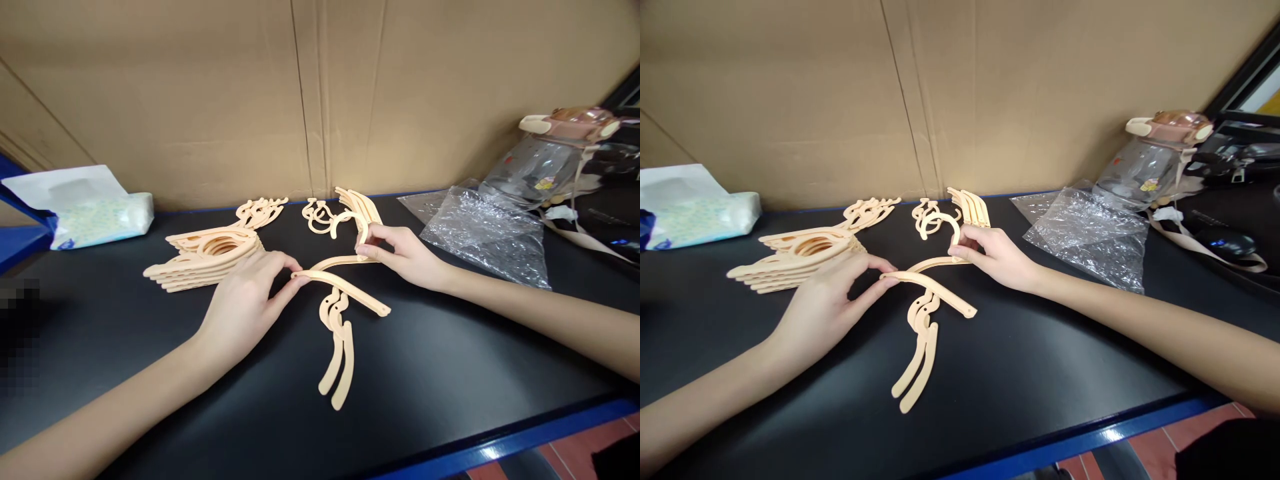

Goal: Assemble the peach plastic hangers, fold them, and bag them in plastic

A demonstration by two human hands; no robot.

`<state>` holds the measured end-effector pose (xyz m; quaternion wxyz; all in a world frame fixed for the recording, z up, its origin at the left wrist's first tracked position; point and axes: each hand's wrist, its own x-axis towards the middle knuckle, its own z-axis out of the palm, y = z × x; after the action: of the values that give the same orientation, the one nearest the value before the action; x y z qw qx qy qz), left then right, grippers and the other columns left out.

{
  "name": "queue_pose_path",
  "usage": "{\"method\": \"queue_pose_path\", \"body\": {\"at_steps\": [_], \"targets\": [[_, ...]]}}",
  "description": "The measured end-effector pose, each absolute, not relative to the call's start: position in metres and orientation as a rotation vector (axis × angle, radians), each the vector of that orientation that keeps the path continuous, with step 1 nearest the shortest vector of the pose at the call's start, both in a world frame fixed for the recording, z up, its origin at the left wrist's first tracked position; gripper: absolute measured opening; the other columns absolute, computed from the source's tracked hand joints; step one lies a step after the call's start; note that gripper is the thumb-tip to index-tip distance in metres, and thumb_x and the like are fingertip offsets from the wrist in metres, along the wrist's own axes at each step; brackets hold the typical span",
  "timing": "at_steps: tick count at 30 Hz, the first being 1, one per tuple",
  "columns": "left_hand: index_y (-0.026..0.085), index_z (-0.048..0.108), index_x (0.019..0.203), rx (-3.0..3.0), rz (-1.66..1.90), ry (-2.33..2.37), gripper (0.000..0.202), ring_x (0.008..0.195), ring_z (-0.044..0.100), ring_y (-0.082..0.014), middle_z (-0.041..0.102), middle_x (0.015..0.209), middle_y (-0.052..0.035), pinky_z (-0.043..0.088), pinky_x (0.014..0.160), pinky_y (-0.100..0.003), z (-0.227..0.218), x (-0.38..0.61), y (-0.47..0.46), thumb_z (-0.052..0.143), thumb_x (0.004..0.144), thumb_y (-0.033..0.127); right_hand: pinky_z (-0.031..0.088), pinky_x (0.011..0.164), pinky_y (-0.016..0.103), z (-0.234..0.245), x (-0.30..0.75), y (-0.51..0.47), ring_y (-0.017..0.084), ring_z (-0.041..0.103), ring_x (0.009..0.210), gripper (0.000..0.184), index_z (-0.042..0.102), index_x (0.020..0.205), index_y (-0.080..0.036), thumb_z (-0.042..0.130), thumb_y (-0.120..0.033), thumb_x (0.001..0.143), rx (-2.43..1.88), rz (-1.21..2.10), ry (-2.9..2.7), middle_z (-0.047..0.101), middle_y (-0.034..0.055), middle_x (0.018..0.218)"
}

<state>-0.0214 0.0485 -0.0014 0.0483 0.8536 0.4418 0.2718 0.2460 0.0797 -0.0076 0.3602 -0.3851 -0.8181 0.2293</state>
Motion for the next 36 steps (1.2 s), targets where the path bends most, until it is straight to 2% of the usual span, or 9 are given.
{"method": "queue_pose_path", "body": {"at_steps": [9,11,14,16,18,20,26,31,36], "targets": [[0.021,0.06,0.098,1.665,0.938,1.1,0.022,0.082,0.072,-0.02,0.074,0.088,-0.0026,0.06,0.07,-0.031,0.007,-0.014,0.044,0.059,0.092,0.042,0.049,0.071,0.03,-0.01,0.245,0.079,0.014,0.058,0.07,0.015,0.06,0.095,-0.02,0.064,-0.034,0.089,-0.951,0.687,-2.033,0.064,-0.0007,0.077],[0.022,0.058,0.101,1.495,0.921,1.075,0.023,0.077,0.073,-0.0187,0.074,0.088,-0.0025,0.061,0.069,-0.031,0.008,-0.014,0.044,0.061,0.092,0.042,0.049,0.071,0.03,-0.012,0.246,0.079,0.013,0.057,0.068,0.032,0.055,0.117,-0.02,0.065,-0.03,0.089,-0.929,0.735,-1.973,0.062,-0.0034,0.074],[0.022,0.057,0.104,1.388,0.906,1.093,0.025,0.071,0.071,-0.0154,0.072,0.085,-0.0005,0.061,0.064,-0.027,0.008,-0.016,0.045,0.063,0.091,0.042,0.049,0.065,0.028,-0.013,0.247,0.079,0.012,0.054,0.064,0.06,0.032,0.144,-0.023,0.062,-0.026,0.091,-0.856,0.883,-1.875,0.057,-0.0066,0.072],[0.022,0.058,0.103,1.38,0.917,1.122,0.025,0.069,0.068,-0.0137,0.069,0.081,0.0011,0.06,0.061,-0.024,0.009,-0.016,0.046,0.063,0.091,0.042,0.047,0.059,0.026,-0.011,0.247,0.078,0.01,0.051,0.061,0.042,0.047,0.135,-0.023,0.057,-0.028,0.095,-0.837,0.944,-1.859,0.055,-0.0053,0.074],[0.021,0.059,0.103,1.383,0.912,1.147,0.026,0.068,0.065,-0.0134,0.065,0.077,0.0016,0.059,0.058,-0.023,0.01,-0.016,0.047,0.063,0.09,0.043,0.044,0.056,0.024,-0.008,0.246,0.074,0.008,0.05,0.058,0.021,0.065,0.109,-0.02,0.053,-0.032,0.097,-0.861,0.945,-1.865,0.054,-0.0032,0.075],[0.021,0.06,0.105,1.407,0.871,1.147,0.029,0.066,0.064,-0.014,0.063,0.077,0.0013,0.059,0.054,-0.024,0.012,-0.015,0.047,0.063,0.089,0.044,0.043,0.055,0.023,-0.004,0.243,0.07,0.007,0.05,0.057,0.025,0.07,0.095,-0.018,0.051,-0.035,0.098,-0.891,0.964,-1.859,0.056,-0.0021,0.074],[0.024,0.064,0.114,1.638,0.685,1.107,0.036,0.064,0.064,-0.0138,0.068,0.087,-0.0007,0.052,0.048,-0.021,0.015,-0.013,0.038,0.068,0.084,0.042,0.047,0.056,0.022,-0.001,0.234,0.06,0.008,0.057,0.061,0.022,0.072,0.105,-0.018,0.062,-0.032,0.091,-0.868,1.205,-1.809,0.067,0.0,0.08],[0.025,0.067,0.114,1.948,0.705,1.099,0.026,0.057,0.057,-0.0084,0.071,0.084,0.0027,0.045,0.049,-0.017,0.005,-0.009,0.027,0.06,0.091,0.036,0.054,0.072,0.025,-0.004,0.228,0.056,0.01,0.065,0.075,0.022,0.074,0.101,-0.019,0.074,-0.027,0.081,-0.805,1.411,-1.754,0.071,0.0,0.085],[0.024,0.068,0.096,2.23,0.726,1.015,0.009,0.056,0.053,-0.007,0.069,0.075,0.0064,0.033,0.044,-0.016,-0.003,-0.007,0.026,0.062,0.09,0.027,0.056,0.08,0.027,-0.011,0.226,0.056,0.011,0.068,0.081,0.015,0.075,0.093,-0.018,0.077,-0.022,0.078,-0.737,1.57,-1.757,0.072,0.0005,0.09]]}}
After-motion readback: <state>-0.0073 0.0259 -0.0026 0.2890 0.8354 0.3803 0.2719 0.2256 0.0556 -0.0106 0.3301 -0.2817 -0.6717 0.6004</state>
